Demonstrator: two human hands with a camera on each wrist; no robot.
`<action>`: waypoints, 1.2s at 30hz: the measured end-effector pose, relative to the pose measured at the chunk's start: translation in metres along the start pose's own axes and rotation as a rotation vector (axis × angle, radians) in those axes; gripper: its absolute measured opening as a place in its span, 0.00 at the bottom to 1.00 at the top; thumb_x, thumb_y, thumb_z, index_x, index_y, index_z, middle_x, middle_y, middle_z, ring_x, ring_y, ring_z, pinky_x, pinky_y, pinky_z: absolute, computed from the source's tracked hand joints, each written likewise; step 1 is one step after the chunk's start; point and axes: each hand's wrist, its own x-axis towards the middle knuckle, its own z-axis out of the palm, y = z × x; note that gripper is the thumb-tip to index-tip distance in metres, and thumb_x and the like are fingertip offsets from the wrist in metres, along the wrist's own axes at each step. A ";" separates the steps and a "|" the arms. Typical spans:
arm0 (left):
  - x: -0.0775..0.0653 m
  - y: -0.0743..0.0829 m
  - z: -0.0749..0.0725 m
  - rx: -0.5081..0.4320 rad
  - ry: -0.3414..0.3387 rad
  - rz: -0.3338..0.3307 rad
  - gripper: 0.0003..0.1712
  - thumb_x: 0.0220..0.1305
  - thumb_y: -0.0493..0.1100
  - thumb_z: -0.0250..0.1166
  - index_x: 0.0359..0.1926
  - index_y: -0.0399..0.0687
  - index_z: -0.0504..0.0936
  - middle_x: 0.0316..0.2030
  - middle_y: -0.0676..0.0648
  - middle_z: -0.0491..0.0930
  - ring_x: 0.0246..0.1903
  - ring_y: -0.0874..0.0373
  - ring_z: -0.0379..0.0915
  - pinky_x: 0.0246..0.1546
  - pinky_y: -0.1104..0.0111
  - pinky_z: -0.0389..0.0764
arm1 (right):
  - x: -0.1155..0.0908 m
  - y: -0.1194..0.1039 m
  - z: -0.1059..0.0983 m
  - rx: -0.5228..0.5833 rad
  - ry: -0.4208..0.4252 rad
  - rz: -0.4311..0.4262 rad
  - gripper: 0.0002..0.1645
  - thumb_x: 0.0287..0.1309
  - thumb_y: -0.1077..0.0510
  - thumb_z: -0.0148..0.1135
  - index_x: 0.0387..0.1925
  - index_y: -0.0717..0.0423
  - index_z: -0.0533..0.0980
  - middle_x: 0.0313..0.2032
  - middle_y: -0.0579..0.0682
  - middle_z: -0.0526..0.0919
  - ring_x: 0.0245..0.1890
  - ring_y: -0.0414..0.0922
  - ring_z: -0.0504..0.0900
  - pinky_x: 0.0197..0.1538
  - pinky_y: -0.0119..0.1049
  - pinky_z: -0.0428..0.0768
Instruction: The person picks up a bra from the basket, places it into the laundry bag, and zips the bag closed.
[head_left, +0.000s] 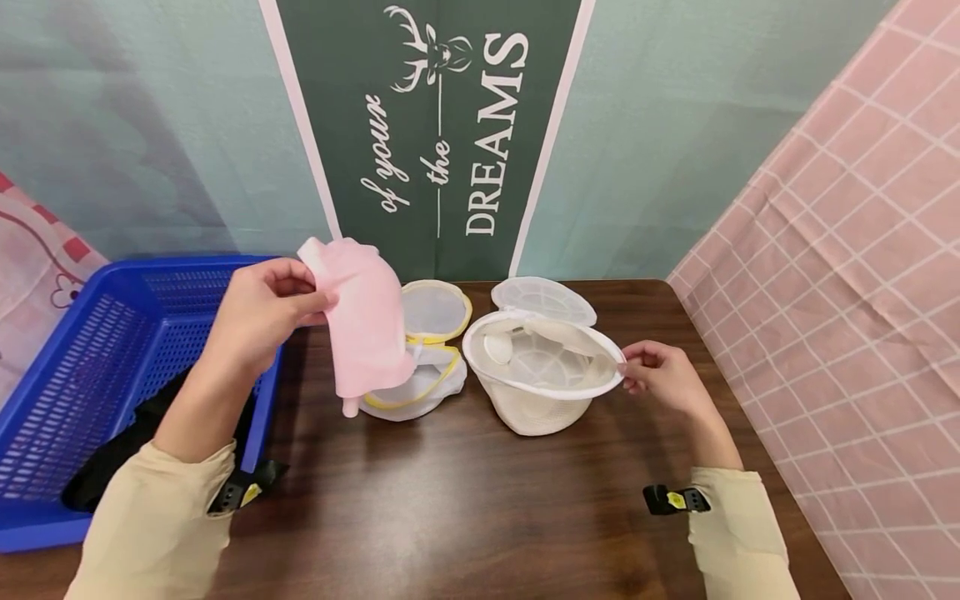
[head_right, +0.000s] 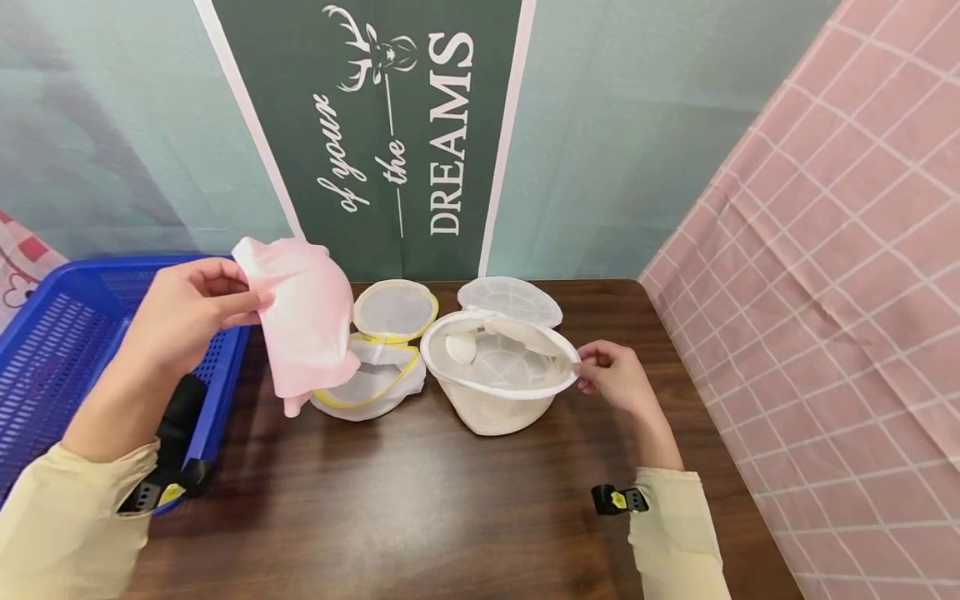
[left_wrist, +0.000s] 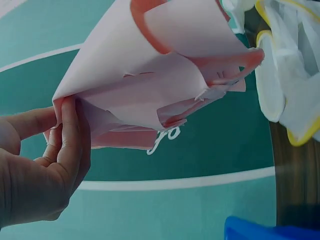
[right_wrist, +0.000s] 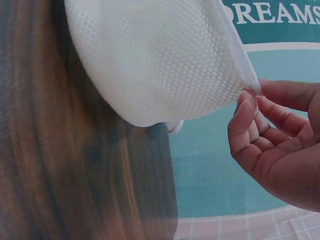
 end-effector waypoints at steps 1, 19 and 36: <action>0.001 0.000 0.002 -0.001 -0.006 -0.001 0.10 0.52 0.27 0.64 0.33 0.28 0.71 0.20 0.56 0.76 0.23 0.65 0.75 0.27 0.71 0.80 | 0.001 -0.002 0.000 0.016 -0.007 0.002 0.14 0.55 0.68 0.58 0.40 0.78 0.71 0.23 0.58 0.77 0.21 0.40 0.77 0.26 0.37 0.80; 0.013 0.001 0.050 -0.066 -0.061 -0.030 0.10 0.52 0.26 0.62 0.34 0.25 0.70 0.23 0.50 0.74 0.23 0.64 0.74 0.29 0.68 0.80 | 0.006 -0.018 0.005 0.146 -0.047 -0.027 0.14 0.56 0.71 0.56 0.41 0.81 0.69 0.25 0.56 0.77 0.22 0.40 0.78 0.27 0.33 0.79; 0.025 0.005 0.108 -0.225 -0.076 -0.014 0.05 0.52 0.25 0.60 0.31 0.26 0.72 0.22 0.44 0.72 0.22 0.61 0.73 0.30 0.65 0.81 | 0.007 -0.019 0.006 0.163 -0.082 -0.017 0.14 0.56 0.71 0.56 0.42 0.80 0.68 0.27 0.57 0.77 0.23 0.40 0.78 0.28 0.33 0.79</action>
